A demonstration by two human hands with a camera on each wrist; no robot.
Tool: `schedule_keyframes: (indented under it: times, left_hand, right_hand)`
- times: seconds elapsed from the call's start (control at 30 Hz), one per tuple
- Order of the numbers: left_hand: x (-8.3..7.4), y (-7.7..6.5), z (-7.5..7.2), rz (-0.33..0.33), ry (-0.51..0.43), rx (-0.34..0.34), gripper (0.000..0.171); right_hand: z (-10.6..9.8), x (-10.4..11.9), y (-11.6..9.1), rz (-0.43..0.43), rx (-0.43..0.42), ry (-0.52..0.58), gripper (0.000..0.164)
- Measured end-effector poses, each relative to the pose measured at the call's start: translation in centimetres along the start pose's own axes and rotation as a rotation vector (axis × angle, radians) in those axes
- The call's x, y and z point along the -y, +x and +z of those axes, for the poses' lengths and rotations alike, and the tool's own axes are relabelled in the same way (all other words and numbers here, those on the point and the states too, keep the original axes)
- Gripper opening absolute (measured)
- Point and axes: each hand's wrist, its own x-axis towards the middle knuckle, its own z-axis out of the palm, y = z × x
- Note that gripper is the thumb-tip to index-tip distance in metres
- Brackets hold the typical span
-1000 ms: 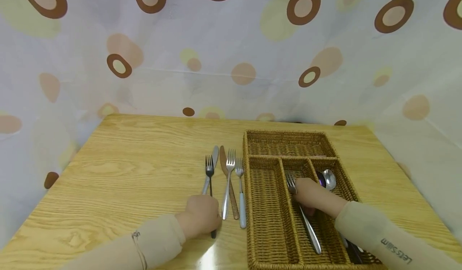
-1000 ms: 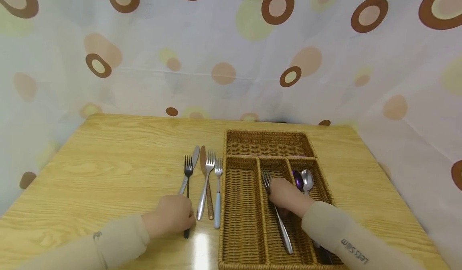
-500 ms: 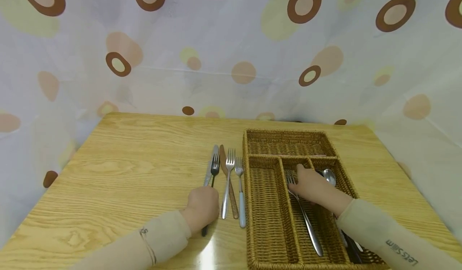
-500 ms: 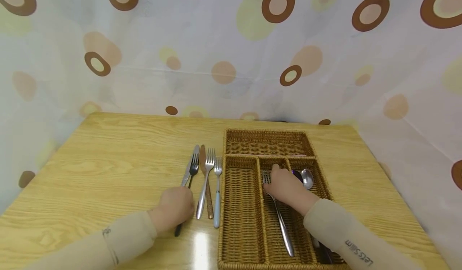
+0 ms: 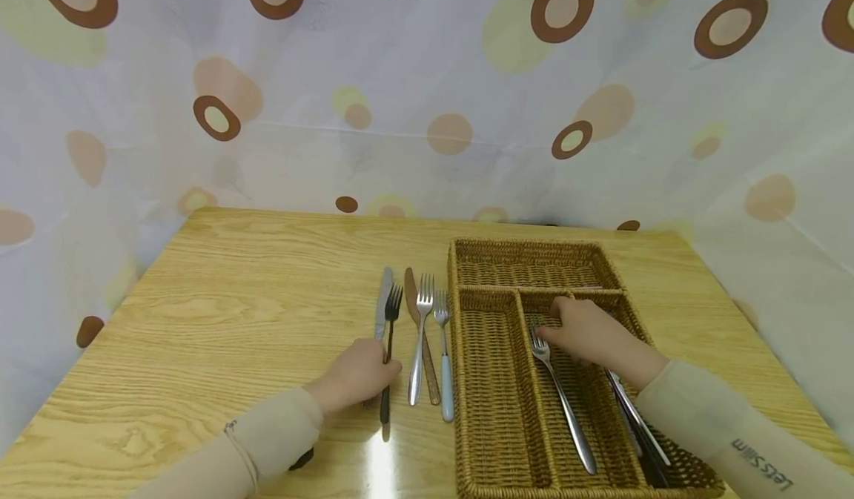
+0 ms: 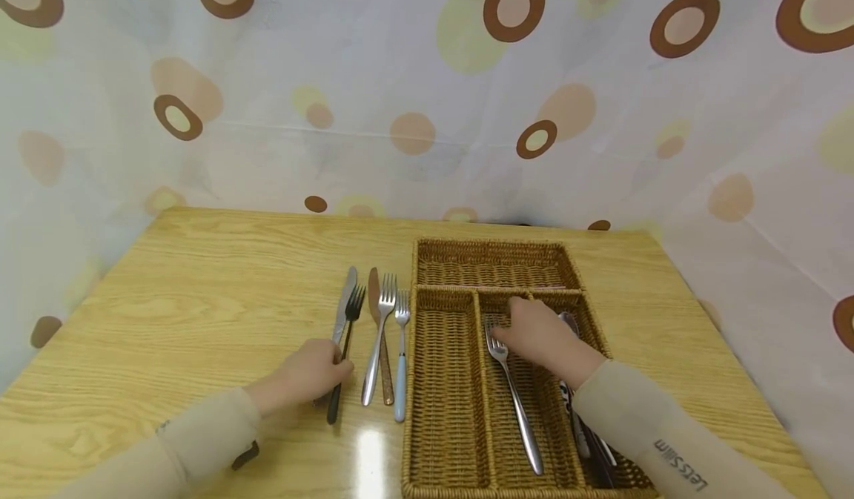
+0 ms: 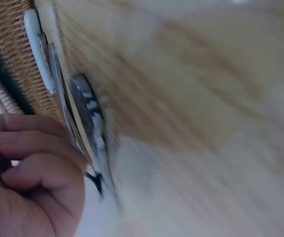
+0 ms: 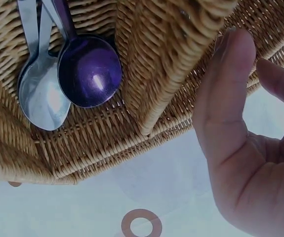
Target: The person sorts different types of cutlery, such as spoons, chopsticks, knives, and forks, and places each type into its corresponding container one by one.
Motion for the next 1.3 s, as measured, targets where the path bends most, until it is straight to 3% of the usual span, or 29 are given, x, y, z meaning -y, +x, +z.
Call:
schedule_keyframes:
  times: [0.17, 0.33, 0.8, 1.0, 1.2, 1.3]
  left_hand:
    - [0.4, 0.2, -0.5, -0.035, -0.237, -0.004, 0.035]
    - [-0.2, 0.0, -0.7, -0.059, -0.325, -0.030, 0.031]
    - [-2.3, -0.5, -0.4, 0.046, -0.368, -0.068, 0.028]
    - [-3.3, -0.8, -0.6, 0.071, -0.386, -0.052, 0.028]
    - [-4.5, -0.9, -0.6, 0.123, -0.408, -0.026, 0.027]
    - [-5.2, -0.9, -0.5, 0.152, -0.395, -0.034, 0.027]
  right_hand:
    - [-0.2, 0.1, 0.1, -0.011, 0.001, 0.019, 0.059]
    - [-0.3, 0.4, 0.3, -0.022, -0.003, 0.032, 0.056]
    - [-0.5, 0.9, 0.4, -0.071, -0.047, 0.031, 0.040]
    - [-0.7, 1.2, 0.5, -0.074, -0.034, 0.045, 0.037]
    - [-0.9, 2.0, 0.6, -0.105, -0.028, 0.058, 0.039]
    - [-1.1, 2.5, 0.8, -0.102, -0.011, 0.129, 0.043]
